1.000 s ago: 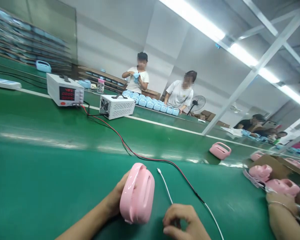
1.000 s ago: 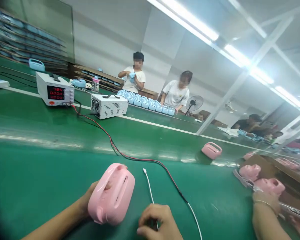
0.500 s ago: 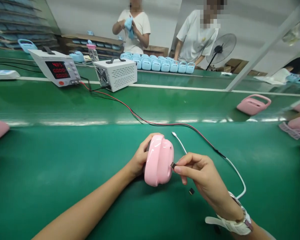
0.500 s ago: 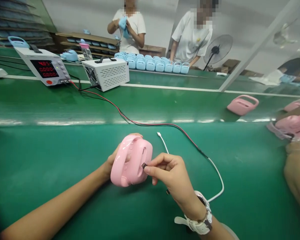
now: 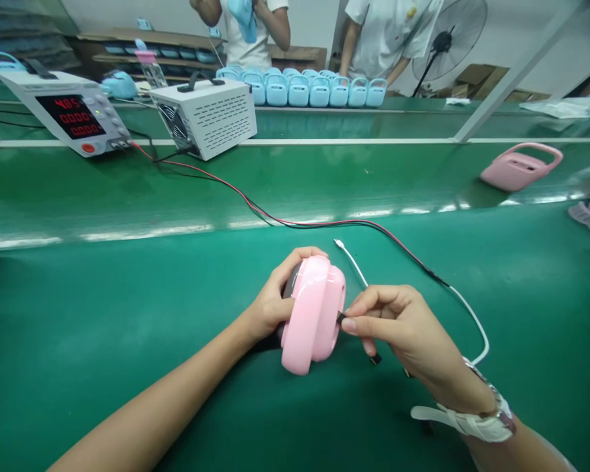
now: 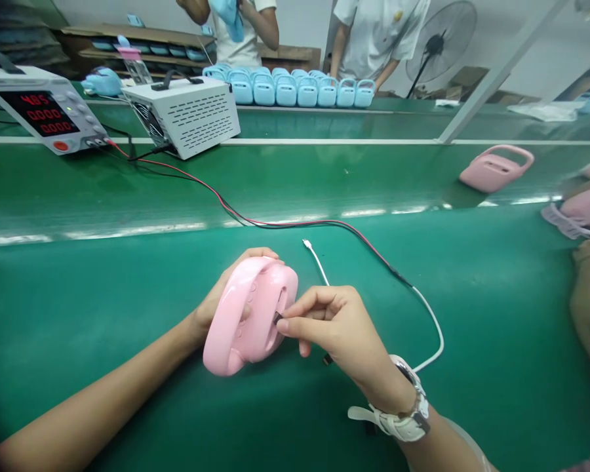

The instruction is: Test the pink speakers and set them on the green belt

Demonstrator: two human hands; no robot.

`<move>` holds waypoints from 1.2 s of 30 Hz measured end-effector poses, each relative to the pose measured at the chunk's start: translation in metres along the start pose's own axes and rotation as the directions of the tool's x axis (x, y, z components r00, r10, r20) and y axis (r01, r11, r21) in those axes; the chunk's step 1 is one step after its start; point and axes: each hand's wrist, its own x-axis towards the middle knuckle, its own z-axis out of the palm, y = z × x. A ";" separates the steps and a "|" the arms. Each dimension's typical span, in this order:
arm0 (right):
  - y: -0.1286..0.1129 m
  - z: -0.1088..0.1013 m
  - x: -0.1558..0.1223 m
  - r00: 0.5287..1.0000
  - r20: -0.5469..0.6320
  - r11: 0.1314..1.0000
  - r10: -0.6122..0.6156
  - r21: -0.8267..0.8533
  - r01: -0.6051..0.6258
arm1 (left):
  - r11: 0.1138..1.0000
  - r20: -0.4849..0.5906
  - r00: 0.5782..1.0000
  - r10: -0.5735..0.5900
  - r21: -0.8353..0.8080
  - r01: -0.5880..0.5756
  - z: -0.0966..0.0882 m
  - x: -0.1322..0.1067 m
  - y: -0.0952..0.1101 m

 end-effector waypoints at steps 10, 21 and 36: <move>0.007 0.001 0.004 0.991 -0.011 0.990 -0.131 -0.046 0.131 | 0.997 0.059 0.998 0.011 0.073 -0.015 0.002 -0.003 0.002; 0.023 -0.001 0.015 0.988 0.096 0.975 -0.118 0.199 0.097 | 0.995 0.026 0.995 -0.100 0.010 0.100 0.004 -0.004 0.008; 0.020 0.007 0.009 0.997 0.040 0.970 -0.070 0.237 0.059 | 0.997 0.025 0.999 -0.032 0.076 0.030 0.003 -0.005 0.005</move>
